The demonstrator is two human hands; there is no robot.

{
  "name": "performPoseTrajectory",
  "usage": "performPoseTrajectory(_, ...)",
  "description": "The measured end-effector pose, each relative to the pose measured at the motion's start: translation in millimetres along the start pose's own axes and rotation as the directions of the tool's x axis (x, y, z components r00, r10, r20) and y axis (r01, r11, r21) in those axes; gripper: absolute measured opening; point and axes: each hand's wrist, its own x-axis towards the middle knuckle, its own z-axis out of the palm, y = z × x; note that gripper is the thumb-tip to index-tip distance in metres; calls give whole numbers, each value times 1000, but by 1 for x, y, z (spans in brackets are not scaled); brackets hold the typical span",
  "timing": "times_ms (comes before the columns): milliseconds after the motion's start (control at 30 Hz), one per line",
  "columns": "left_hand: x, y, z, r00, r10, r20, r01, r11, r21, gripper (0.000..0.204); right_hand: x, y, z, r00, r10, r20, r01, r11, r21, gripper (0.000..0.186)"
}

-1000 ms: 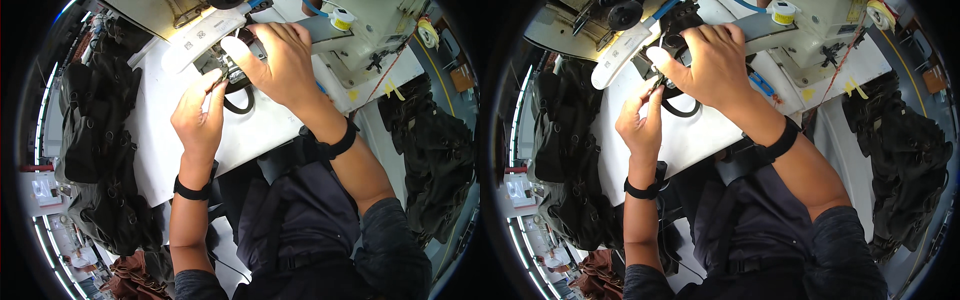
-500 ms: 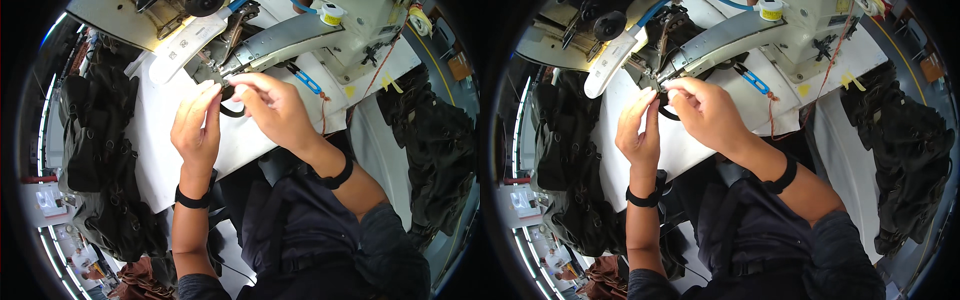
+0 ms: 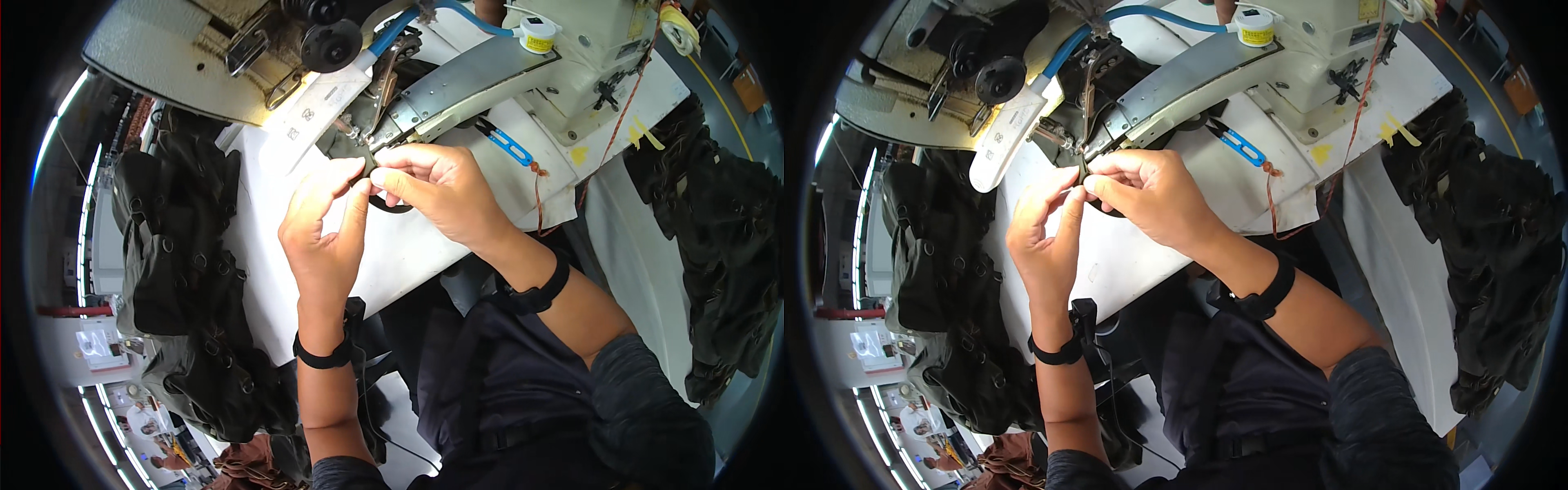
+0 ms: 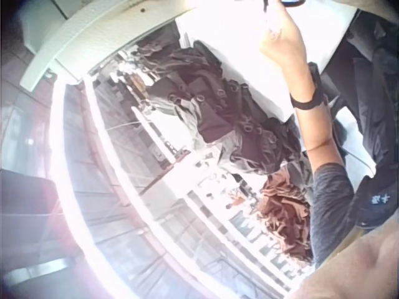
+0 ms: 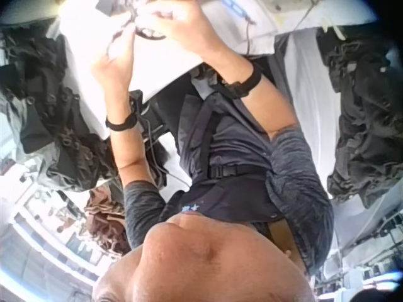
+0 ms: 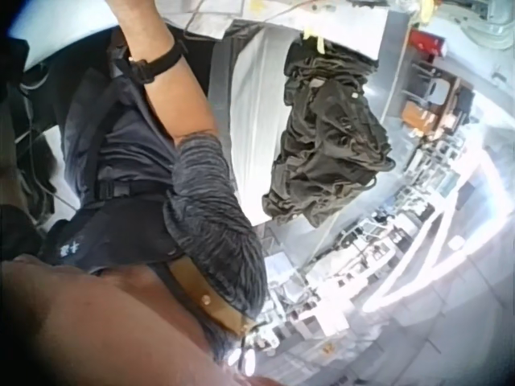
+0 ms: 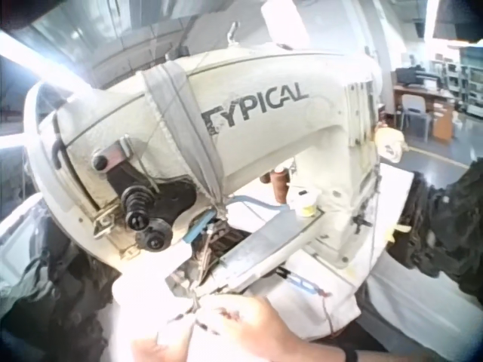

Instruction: The person operates an industrial sewing machine to stitch a zipper onto a dark green fabric bag. They guide the bag under the needle, align the zipper, and sew along the edge. The person periodically stops to adjust the bag's position and inspect the stitching before continuing.

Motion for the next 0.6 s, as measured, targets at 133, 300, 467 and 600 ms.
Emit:
performPoseTrajectory(133,7,0,-1,1000,29,7,-29,995,100,21,3,2,0,1000,5,-5,-4,998,64,15)
performPoseTrajectory(300,6,-4,1,972,233,29,-231,925,303,17,3,-2,3,999,-48,-10,47,999,-27,16)
performPoseTrajectory(467,5,-9,7,984,169,-51,-151,957,248,18,3,2,4,999,-11,-39,11,1000,-2,13)
performPoseTrajectory(600,8,-10,8,979,185,-90,-146,933,328,16,1,12,10,988,-86,-125,74,993,-94,10)
